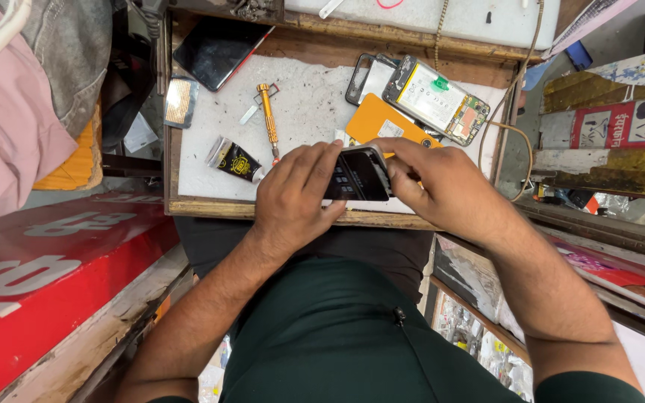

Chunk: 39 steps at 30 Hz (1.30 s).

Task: The person removes the back cover of a smartphone, detaches the battery connector, and reassembles the device. They use a screwdriver to remove screws and a plastic pry tool to separate the back cover. The phone is tested briefly before final reassembly.

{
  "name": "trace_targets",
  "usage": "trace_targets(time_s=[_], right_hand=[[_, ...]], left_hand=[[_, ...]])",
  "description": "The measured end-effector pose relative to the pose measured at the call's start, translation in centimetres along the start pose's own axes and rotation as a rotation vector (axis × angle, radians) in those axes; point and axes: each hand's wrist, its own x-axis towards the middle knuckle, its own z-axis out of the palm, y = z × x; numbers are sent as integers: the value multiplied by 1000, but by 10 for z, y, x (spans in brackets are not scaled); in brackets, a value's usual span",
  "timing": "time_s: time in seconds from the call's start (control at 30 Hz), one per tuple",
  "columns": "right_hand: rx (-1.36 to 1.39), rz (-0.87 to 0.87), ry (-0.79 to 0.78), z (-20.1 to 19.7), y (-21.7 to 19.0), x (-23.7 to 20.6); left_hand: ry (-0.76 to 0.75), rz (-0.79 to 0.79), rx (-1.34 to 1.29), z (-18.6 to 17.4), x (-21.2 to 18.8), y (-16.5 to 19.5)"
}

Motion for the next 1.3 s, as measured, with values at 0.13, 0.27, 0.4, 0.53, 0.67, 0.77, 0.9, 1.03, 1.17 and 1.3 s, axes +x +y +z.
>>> trace_targets(time_s=[0.13, 0.27, 0.4, 0.53, 0.67, 0.77, 0.9, 1.03, 1.17, 1.3], right_hand=[[152, -45, -42, -7, -2, -7], [193, -69, -11, -5, -2, -10], [251, -194, 4, 2, 6, -11], [268, -274, 29, 11, 22, -14], [359, -227, 130, 37, 29, -3], [446, -208, 257, 48, 23, -3], [275, -231, 345, 36, 9, -15], [152, -108, 294, 20, 0, -21], [107, -109, 295, 18, -5, -17], [169, -85, 238, 11, -8, -16]], left_hand=[[-11, -74, -81, 0, -2, 0], [7, -73, -57, 0, -5, -2], [14, -77, -58, 2, -7, -6], [12, -88, -68, 1, -6, -6], [-5, -222, -251, -4, 0, 5], [53, -156, -244, -3, 7, 17], [61, -232, -176, -5, 15, 13], [58, -222, -146, 2, 17, 12], [63, -222, -147, 6, 15, 14], [80, -202, -94, 5, 13, 12]])
